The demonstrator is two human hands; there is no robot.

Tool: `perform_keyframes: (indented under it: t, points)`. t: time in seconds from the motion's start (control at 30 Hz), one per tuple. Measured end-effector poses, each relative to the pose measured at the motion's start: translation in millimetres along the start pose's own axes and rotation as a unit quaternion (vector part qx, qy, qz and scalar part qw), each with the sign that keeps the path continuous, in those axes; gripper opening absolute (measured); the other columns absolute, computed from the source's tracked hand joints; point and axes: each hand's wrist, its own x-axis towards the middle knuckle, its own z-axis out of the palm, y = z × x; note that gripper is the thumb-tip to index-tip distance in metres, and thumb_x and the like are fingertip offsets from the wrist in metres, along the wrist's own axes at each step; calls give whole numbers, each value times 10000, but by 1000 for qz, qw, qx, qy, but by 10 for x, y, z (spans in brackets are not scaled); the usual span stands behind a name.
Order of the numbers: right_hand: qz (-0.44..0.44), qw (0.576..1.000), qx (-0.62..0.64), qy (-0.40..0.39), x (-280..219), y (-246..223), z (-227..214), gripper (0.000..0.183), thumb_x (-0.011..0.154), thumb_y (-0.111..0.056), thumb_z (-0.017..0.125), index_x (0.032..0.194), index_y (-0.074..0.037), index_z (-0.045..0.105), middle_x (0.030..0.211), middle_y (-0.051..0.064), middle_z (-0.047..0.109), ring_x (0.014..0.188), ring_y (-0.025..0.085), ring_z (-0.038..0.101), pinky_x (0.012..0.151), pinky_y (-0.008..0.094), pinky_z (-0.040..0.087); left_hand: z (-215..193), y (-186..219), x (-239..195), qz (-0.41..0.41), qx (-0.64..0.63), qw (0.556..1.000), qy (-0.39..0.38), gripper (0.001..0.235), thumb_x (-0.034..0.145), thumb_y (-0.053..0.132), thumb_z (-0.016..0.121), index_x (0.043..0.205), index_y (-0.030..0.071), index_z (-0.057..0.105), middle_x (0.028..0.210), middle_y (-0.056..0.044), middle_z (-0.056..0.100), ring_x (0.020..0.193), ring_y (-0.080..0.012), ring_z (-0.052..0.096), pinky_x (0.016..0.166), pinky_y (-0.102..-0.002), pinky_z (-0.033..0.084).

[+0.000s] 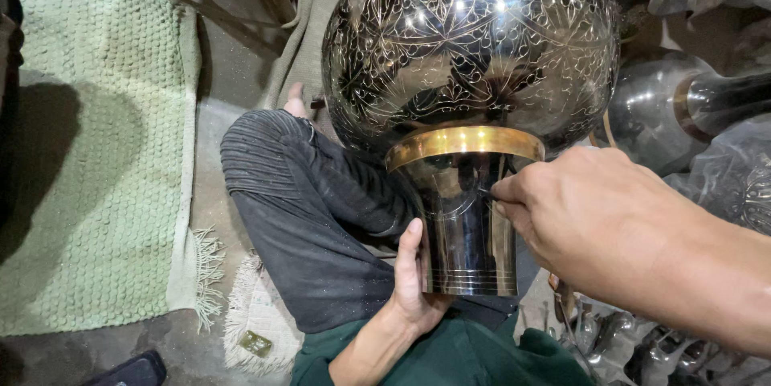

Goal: The person is engraving a decorative pattern onto the neck of a large, polished metal vase using a handheld chisel-like tool. They hold the vase steady with one hand while carefully carving lines with the other, occasionally rotating the vase to access different areas.

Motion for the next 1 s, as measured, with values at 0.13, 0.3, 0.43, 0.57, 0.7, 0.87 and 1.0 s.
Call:
perform_keyframes:
  t: [0.13, 0.3, 0.43, 0.57, 0.7, 0.87, 1.0]
  points:
    - [-24, 999, -20, -7, -12, 57, 53, 318, 952, -238, 564, 1205, -189, 750, 814, 132, 772, 674, 254, 757, 703, 384, 627, 113, 52, -37, 2, -38, 999, -3, 681, 989, 629, 495, 1376, 77, 594, 1206, -78, 707, 1062, -189, 708, 936, -378, 591]
    - [-80, 985, -139, -66, -76, 156, 80, 378, 1036, -195, 437, 1365, -133, 613, 974, 169, 701, 623, 204, 701, 617, 352, 603, 186, 97, -53, -3, -45, 999, 4, 679, 981, 615, 476, 1369, 69, 596, 1211, -87, 718, 1057, -196, 713, 929, -391, 594]
    - [-64, 987, -130, -74, -76, 237, 123, 455, 1019, -298, 473, 1466, -221, 507, 1174, 225, 609, 616, 205, 703, 605, 340, 614, 187, 88, -56, 1, -41, 999, 1, 686, 980, 621, 463, 1369, 72, 597, 1209, -85, 717, 1062, -196, 715, 932, -385, 596]
    - [-85, 988, -123, -47, -87, 292, 215, 505, 998, -306, 503, 1497, -234, 476, 1150, 227, 632, 619, 222, 697, 600, 351, 614, 185, 84, -55, 5, -45, 999, -1, 686, 991, 620, 452, 1371, 67, 597, 1214, -81, 717, 1067, -197, 712, 943, -380, 588]
    - [-104, 985, -130, -45, -75, 371, 395, 644, 959, -214, 535, 1588, -223, 395, 1219, 234, 617, 612, 223, 706, 594, 356, 610, 189, 85, -56, 3, -46, 999, 11, 698, 988, 629, 430, 1365, 67, 598, 1215, -78, 717, 1072, -193, 713, 950, -377, 586]
    - [-173, 960, -218, -33, -12, 653, 677, 791, 869, -111, 573, 1619, -164, 328, 1430, 393, 429, 717, 258, 729, 561, 343, 621, 213, 92, -70, 6, -29, 999, 15, 714, 995, 644, 415, 1356, 57, 605, 1199, -83, 715, 1049, -199, 713, 925, -378, 590]
    - [-263, 919, -295, 4, 121, 877, 849, 840, 822, 43, 538, 1614, -139, 322, 1549, 529, 276, 820, 418, 725, 476, 371, 648, 216, 99, -71, -4, 6, 998, 57, 741, 951, 673, 407, 1326, 68, 612, 1176, -80, 721, 1028, -205, 721, 877, -391, 603]
